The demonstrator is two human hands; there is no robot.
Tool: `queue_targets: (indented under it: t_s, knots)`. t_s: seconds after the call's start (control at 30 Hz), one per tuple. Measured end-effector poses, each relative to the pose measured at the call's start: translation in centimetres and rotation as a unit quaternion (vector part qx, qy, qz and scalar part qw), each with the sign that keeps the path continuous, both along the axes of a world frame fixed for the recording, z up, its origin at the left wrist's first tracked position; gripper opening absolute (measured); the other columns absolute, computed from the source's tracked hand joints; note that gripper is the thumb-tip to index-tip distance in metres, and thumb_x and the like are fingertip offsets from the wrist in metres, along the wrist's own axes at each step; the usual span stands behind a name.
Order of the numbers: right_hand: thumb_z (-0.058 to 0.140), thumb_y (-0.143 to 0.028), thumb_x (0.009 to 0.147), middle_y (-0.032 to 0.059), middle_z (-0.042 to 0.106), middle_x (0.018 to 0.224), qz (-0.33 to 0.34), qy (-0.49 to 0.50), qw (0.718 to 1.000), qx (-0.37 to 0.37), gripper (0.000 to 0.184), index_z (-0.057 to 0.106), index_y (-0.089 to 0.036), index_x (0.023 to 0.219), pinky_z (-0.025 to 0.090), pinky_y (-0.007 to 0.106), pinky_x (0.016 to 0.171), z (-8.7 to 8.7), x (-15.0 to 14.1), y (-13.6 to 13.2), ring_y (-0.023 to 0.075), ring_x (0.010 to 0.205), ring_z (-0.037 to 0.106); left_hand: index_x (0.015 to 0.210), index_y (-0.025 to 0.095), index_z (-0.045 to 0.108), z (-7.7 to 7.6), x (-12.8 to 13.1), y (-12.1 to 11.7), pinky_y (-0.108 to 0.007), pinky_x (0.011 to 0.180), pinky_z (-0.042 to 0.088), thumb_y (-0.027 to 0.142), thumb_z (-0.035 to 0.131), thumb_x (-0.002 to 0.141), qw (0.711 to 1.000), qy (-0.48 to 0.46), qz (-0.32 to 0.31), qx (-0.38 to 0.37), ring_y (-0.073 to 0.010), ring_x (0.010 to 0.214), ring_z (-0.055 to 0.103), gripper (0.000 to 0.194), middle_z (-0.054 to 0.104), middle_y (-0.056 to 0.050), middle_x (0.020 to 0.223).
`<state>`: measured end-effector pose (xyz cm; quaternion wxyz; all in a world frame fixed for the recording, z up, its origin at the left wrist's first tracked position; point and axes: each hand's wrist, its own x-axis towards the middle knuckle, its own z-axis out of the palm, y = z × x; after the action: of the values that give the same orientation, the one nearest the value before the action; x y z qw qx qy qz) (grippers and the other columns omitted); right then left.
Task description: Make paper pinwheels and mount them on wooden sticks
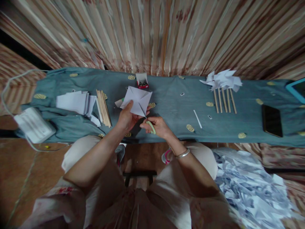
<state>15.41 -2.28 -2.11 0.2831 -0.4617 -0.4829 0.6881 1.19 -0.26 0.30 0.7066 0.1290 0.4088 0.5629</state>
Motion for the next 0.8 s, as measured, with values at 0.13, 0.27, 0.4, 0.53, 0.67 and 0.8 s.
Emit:
queue_targets:
  t_s: [0.13, 0.27, 0.4, 0.53, 0.67, 0.8]
  knots:
    - [0.088, -0.053, 0.051, -0.0041, 0.06, 0.053, 0.01, -0.011, 1.0, -0.011, 0.049, 0.064, -0.016, 0.073, 0.041, 0.021, 0.047, 0.1, 0.0, -0.2, 0.0079, 0.049, 0.053, 0.137, 0.01, 0.05, 0.2, -0.1, 0.0, -0.042, 0.091, 0.059, 0.031, 0.045, 0.1, 1.0, 0.007, 0.013, 0.0, -0.0274, 0.103, 0.073, 0.043, 0.073, -0.017, 0.114]
    - [0.089, -0.052, 0.05, -0.0035, 0.062, 0.057, 0.043, -0.047, 0.998, -0.014, 0.049, 0.064, -0.016, 0.073, 0.046, 0.022, 0.051, 0.2, 1.1, -0.6, 0.0094, 0.052, 0.057, 0.136, 0.017, 0.051, -0.1, -0.7, 0.5, -0.039, 0.092, 0.058, 0.031, 0.049, 0.099, 0.999, 0.005, 0.041, 0.0, -0.0248, 0.105, 0.071, 0.04, 0.073, -0.012, 0.116]
    - [0.086, -0.055, 0.055, -0.0014, 0.066, 0.062, 0.042, -0.145, 0.987, 0.052, 0.052, 0.068, -0.016, 0.084, 0.044, 0.024, 0.05, -0.4, 4.3, -0.7, 0.0121, 0.053, 0.058, 0.137, 0.015, 0.05, -0.4, -1.2, 0.8, -0.042, 0.093, 0.057, 0.031, 0.043, 0.101, 0.999, -0.007, 0.051, -0.005, -0.0253, 0.105, 0.071, 0.04, 0.073, -0.013, 0.113]
    - [0.074, -0.05, 0.075, 0.0049, 0.073, 0.072, -0.057, -0.42, 0.877, 0.228, 0.047, 0.069, -0.016, 0.107, 0.048, 0.029, 0.06, -0.5, 7.5, -0.6, 0.021, 0.066, 0.067, 0.138, 0.015, 0.049, -0.8, -0.9, 0.4, -0.046, 0.093, 0.056, 0.036, 0.043, 0.101, 0.998, -0.04, 0.019, -0.042, -0.0269, 0.104, 0.072, 0.043, 0.071, -0.016, 0.119]
    - [0.065, -0.04, 0.085, 0.0155, 0.076, 0.095, -0.099, -0.602, 0.745, 0.269, 0.05, 0.061, -0.013, 0.126, 0.052, 0.036, 0.072, 0.0, 8.7, -0.6, 0.0304, 0.084, 0.073, 0.136, 0.013, 0.05, -1.3, 0.1, -0.4, -0.047, 0.093, 0.056, 0.039, 0.035, 0.102, 0.996, -0.053, -0.031, -0.072, -0.0273, 0.102, 0.072, 0.045, 0.068, -0.019, 0.123]
    - [0.06, -0.04, 0.088, 0.0187, 0.076, 0.094, -0.084, -0.64, 0.713, 0.272, 0.049, 0.06, -0.009, 0.127, 0.052, 0.036, 0.073, 0.3, 8.8, -0.6, 0.0327, 0.087, 0.073, 0.13, 0.013, 0.054, -1.6, 1.2, -1.7, -0.047, 0.092, 0.057, 0.04, 0.04, 0.101, 0.992, -0.046, -0.08, -0.085, -0.0261, 0.095, 0.073, 0.042, 0.07, -0.016, 0.118]
